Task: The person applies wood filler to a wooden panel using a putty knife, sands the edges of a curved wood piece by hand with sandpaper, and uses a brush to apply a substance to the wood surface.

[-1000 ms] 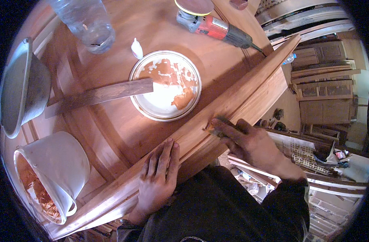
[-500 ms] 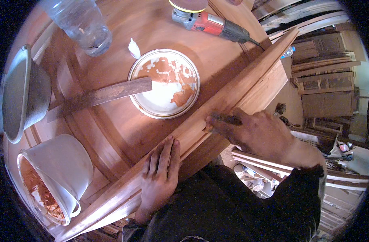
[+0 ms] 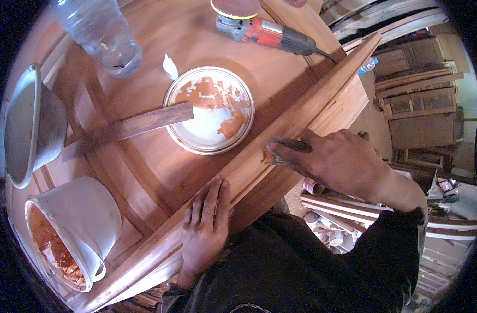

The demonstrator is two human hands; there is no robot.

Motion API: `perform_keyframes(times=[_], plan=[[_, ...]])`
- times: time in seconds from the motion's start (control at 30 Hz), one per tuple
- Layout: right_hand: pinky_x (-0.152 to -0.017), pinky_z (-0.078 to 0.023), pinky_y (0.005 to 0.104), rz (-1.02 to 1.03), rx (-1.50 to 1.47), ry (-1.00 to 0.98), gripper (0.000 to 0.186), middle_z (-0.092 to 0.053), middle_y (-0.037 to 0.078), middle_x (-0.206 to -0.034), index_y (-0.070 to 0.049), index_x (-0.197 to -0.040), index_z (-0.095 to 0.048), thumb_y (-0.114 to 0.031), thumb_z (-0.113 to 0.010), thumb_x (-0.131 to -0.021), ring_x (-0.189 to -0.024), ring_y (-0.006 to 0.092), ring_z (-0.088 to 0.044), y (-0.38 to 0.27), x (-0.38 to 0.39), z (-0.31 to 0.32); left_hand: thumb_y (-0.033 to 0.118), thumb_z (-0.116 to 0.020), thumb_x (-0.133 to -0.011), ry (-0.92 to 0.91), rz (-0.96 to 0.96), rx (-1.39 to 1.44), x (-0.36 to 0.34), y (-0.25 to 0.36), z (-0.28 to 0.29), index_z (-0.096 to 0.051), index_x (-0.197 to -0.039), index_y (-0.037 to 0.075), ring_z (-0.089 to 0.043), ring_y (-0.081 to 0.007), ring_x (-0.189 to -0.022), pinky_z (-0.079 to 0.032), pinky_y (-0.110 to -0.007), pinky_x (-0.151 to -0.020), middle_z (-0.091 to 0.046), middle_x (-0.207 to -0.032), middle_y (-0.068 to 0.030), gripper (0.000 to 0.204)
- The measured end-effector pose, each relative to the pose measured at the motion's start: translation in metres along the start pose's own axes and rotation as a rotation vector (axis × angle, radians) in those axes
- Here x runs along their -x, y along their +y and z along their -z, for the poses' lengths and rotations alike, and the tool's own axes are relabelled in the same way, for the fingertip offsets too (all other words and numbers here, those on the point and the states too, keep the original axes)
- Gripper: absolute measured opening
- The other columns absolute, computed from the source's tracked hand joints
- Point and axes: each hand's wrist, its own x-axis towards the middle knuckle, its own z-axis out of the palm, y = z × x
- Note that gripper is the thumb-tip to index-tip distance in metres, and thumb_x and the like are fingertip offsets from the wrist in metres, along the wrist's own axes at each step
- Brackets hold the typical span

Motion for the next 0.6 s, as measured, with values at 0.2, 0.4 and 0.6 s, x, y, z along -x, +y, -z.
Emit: perform_keyframes(times=[0.2,0.4,0.6], plan=[[-0.064,-0.059,0.0438,0.046,0.054,0.056,0.033,-0.065,0.016,-0.099,-0.013,-0.123,-0.057,-0.018,-0.051,-0.092,-0.079,0.0333,-0.070,0.005,-0.007,-0.001,0.009,-0.056,-0.089,-0.041,0.016,-0.026,-0.001,0.002,0.001,-0.052,-0.136,0.000,-0.056,-0.0298,-0.120,-0.049,-0.044,-0.096,-0.048,-0.144,-0.0135,0.048],[-0.065,-0.054,0.0469,-0.035,0.022,-0.011,0.033,-0.063,0.015,-0.085,-0.020,-0.126,-0.061,-0.034,-0.054,-0.097,-0.075,0.0366,-0.066,0.052,-0.003,-0.001,0.008,-0.056,-0.089,0.023,0.003,-0.008,0.000,-0.003,-0.001,-0.053,-0.135,0.000,-0.057,-0.0306,-0.119,-0.048,-0.044,-0.096,-0.049,-0.142,-0.0137,0.047],[-0.070,-0.057,0.0469,-0.030,-0.157,-0.033,0.030,-0.066,0.017,-0.098,-0.015,-0.119,-0.061,-0.028,-0.050,-0.095,-0.086,0.0361,-0.068,0.012,-0.004,0.010,0.011,-0.061,-0.087,0.034,0.019,0.046,-0.001,0.001,-0.001,-0.052,-0.135,0.000,-0.057,-0.0311,-0.119,-0.048,-0.044,-0.096,-0.050,-0.142,-0.0140,0.050]])
